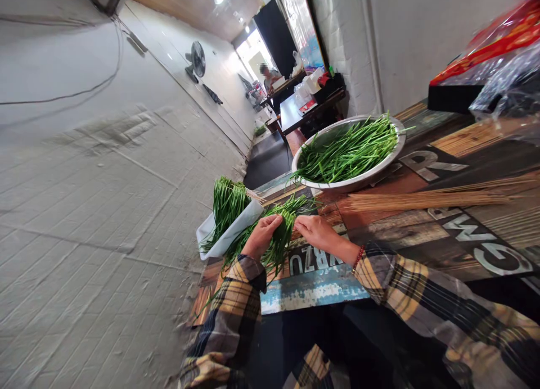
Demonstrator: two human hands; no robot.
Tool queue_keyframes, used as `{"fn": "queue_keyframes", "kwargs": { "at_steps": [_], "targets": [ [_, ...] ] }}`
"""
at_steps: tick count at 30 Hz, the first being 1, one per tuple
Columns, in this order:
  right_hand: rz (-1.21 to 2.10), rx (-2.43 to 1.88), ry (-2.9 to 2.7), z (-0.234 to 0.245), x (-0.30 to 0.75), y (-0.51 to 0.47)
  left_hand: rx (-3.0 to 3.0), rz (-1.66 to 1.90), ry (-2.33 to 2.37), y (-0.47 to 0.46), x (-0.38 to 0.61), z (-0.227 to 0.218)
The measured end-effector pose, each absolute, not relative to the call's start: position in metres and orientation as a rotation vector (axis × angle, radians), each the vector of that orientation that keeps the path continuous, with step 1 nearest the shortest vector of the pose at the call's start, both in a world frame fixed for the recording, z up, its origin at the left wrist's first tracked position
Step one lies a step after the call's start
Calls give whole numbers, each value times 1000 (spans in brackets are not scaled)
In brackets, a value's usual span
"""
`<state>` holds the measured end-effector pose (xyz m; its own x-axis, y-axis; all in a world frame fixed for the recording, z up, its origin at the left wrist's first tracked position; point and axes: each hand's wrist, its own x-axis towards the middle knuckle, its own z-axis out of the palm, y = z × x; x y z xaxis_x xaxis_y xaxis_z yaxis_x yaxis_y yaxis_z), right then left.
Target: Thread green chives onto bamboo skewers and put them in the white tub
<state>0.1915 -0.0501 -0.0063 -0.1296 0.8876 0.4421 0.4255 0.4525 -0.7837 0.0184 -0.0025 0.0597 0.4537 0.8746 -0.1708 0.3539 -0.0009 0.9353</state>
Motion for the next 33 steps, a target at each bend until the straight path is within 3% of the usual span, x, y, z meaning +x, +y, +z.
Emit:
{"fn": "queue_keyframes", "kwargs": {
  "at_steps": [24,33],
  "targets": [
    [750,-1020,-1612,-3,192,-50,1680,540,1064,-10,22,64],
    [869,-952,-1481,2,203,-49,2166,449,1178,2,31,89]
  ]
}}
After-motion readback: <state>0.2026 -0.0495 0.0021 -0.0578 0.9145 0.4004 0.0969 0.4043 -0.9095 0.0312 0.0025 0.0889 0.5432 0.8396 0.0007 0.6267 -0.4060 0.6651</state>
